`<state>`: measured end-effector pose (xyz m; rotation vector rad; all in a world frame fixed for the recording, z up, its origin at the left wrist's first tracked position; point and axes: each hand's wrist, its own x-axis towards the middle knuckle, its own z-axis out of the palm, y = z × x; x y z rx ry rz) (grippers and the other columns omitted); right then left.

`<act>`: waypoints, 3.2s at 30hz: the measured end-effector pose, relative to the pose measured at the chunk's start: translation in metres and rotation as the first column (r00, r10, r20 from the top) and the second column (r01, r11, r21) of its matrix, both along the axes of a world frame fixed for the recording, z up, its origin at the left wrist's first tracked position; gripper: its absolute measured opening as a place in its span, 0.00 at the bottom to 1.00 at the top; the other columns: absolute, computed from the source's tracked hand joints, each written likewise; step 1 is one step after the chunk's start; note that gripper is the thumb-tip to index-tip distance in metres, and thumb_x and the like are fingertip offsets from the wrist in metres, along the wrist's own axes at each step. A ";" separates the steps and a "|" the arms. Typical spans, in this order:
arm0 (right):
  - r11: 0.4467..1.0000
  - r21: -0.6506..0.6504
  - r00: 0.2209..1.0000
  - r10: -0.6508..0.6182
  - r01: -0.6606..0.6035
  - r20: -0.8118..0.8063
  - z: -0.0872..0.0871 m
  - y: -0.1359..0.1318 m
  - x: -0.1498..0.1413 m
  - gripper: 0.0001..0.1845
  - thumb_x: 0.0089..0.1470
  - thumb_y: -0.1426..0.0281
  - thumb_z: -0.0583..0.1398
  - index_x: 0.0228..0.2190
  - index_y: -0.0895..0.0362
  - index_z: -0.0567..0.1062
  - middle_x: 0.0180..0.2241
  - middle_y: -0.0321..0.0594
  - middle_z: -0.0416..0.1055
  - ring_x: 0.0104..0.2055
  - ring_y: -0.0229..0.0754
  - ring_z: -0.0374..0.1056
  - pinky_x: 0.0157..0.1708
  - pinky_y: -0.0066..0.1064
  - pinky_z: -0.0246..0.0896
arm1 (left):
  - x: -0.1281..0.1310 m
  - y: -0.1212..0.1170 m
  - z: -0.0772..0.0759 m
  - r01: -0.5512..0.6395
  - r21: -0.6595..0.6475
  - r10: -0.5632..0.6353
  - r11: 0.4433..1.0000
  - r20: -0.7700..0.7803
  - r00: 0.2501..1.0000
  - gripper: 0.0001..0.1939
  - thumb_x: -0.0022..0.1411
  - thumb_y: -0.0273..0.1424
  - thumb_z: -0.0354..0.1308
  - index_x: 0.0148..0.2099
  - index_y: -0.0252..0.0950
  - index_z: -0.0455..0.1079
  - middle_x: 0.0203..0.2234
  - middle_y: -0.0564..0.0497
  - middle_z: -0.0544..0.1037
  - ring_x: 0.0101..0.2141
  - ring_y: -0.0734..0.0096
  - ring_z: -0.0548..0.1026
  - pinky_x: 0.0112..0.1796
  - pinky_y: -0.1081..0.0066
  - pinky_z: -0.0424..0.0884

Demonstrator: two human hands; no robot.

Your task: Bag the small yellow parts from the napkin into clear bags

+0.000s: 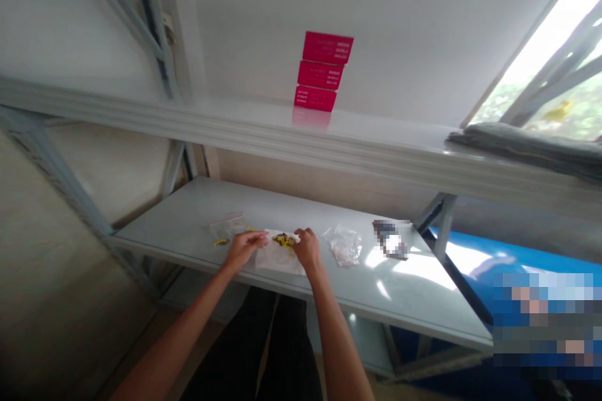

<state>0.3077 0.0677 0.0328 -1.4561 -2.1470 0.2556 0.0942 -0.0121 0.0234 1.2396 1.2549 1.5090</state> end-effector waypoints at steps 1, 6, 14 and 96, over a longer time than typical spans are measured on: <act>1.000 -0.006 1.000 0.008 -0.008 -0.018 0.001 0.000 0.001 0.18 0.49 0.82 0.62 0.40 0.57 0.84 0.39 0.47 0.77 0.35 0.41 0.74 0.39 0.29 0.66 | 0.000 -0.001 0.001 0.006 -0.001 -0.006 1.000 -0.033 0.999 0.20 0.52 0.42 0.68 0.44 0.34 0.82 0.36 0.43 0.86 0.37 0.56 0.83 0.39 0.63 0.77; 0.992 0.018 0.979 0.128 -0.126 -0.157 0.007 -0.007 0.008 0.11 0.48 0.82 0.61 0.26 0.57 0.82 0.33 0.45 0.78 0.36 0.43 0.74 0.41 0.31 0.69 | 0.002 -0.003 0.005 0.012 0.014 -0.010 1.000 -0.140 0.990 0.18 0.53 0.40 0.67 0.44 0.37 0.83 0.39 0.43 0.86 0.39 0.54 0.82 0.42 0.61 0.76; 0.942 0.059 0.732 0.296 -0.331 -0.614 0.013 -0.035 -0.019 0.12 0.55 0.60 0.65 0.31 0.56 0.83 0.37 0.45 0.79 0.37 0.43 0.76 0.37 0.33 0.73 | -0.002 0.002 -0.005 0.069 0.019 -0.065 0.997 -0.170 0.983 0.20 0.54 0.41 0.68 0.46 0.36 0.82 0.39 0.44 0.85 0.38 0.56 0.82 0.42 0.62 0.75; 0.990 0.004 0.969 0.138 -0.141 -0.207 -0.017 -0.029 -0.003 0.12 0.55 0.73 0.59 0.35 0.56 0.83 0.38 0.42 0.81 0.34 0.43 0.75 0.39 0.31 0.67 | -0.004 0.004 -0.011 0.009 0.019 -0.006 1.000 -0.119 0.993 0.20 0.56 0.40 0.67 0.48 0.36 0.80 0.39 0.45 0.85 0.39 0.61 0.81 0.43 0.67 0.77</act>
